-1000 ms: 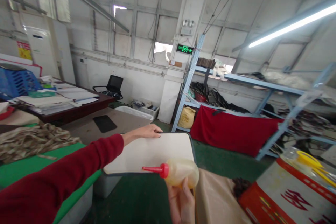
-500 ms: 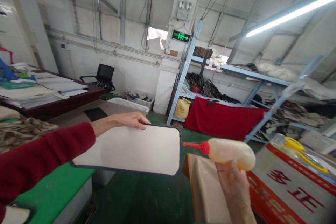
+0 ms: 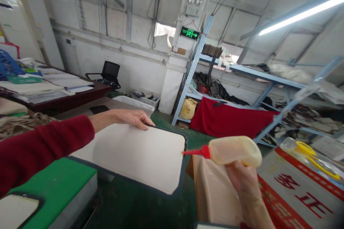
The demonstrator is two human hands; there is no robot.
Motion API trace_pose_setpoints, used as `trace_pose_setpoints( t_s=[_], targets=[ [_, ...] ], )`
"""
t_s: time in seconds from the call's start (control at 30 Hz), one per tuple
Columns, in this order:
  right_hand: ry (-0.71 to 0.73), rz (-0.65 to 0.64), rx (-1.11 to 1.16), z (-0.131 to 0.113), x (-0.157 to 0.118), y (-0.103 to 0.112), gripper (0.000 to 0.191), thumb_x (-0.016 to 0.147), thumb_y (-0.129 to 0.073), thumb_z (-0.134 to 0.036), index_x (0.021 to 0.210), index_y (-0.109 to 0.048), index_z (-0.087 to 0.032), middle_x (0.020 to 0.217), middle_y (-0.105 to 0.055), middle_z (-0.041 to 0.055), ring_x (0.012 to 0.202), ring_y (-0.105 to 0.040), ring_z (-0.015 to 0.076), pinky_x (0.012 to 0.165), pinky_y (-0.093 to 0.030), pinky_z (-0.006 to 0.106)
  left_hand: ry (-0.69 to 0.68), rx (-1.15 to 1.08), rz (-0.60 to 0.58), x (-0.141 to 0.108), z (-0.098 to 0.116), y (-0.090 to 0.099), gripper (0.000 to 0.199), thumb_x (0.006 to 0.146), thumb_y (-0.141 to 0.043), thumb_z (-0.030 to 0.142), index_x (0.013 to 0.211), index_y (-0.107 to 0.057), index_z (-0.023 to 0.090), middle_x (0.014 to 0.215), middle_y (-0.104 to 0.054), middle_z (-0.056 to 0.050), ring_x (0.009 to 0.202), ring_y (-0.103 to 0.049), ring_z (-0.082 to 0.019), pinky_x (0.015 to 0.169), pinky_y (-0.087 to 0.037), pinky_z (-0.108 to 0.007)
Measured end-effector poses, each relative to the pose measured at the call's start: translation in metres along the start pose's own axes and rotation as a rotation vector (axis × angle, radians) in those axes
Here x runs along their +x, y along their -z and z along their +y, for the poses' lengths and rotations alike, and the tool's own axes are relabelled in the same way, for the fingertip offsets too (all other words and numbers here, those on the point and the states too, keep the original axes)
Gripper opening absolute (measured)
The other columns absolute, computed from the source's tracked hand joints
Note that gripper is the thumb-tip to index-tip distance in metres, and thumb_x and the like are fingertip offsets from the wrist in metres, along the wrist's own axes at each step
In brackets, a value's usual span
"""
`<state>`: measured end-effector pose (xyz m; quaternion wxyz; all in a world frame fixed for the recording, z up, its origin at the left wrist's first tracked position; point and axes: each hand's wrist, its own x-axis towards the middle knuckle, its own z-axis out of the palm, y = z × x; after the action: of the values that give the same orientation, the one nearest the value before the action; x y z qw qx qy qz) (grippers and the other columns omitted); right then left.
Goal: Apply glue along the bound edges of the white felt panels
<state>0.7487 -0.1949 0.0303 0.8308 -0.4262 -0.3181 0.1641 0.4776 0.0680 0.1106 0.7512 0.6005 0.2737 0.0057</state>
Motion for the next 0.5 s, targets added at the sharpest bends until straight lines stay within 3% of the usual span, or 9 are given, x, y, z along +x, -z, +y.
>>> trace_pose_setpoints(
  t_s=[0.2, 0.5],
  targets=[
    [-0.014, -0.007, 0.006, -0.003, -0.007, 0.002, 0.059, 0.04, -0.086, -0.03, 0.095, -0.064, -0.021, 0.071, -0.069, 0.0033, 0.061, -0.064, 0.0179, 0.062, -0.055, 0.031, 0.034, 0.002, -0.065, 0.002, 0.0, 0.003, 0.038, 0.064, -0.056, -0.014, 0.097, -0.067, 0.003, 0.073, -0.07, -0.003, 0.076, -0.063, -0.018, 0.068, -0.045, -0.021],
    [-0.004, -0.011, -0.007, -0.006, -0.014, 0.009, 0.071, 0.038, -0.086, -0.028, 0.104, -0.06, -0.022, 0.082, -0.07, 0.0053, 0.07, -0.065, 0.0184, 0.062, -0.054, 0.027, 0.074, -0.171, 0.051, 0.003, 0.002, 0.002, 0.038, 0.061, -0.053, -0.021, 0.088, -0.068, 0.002, 0.069, -0.071, -0.003, 0.08, -0.065, -0.02, 0.074, -0.046, -0.024]
  ],
)
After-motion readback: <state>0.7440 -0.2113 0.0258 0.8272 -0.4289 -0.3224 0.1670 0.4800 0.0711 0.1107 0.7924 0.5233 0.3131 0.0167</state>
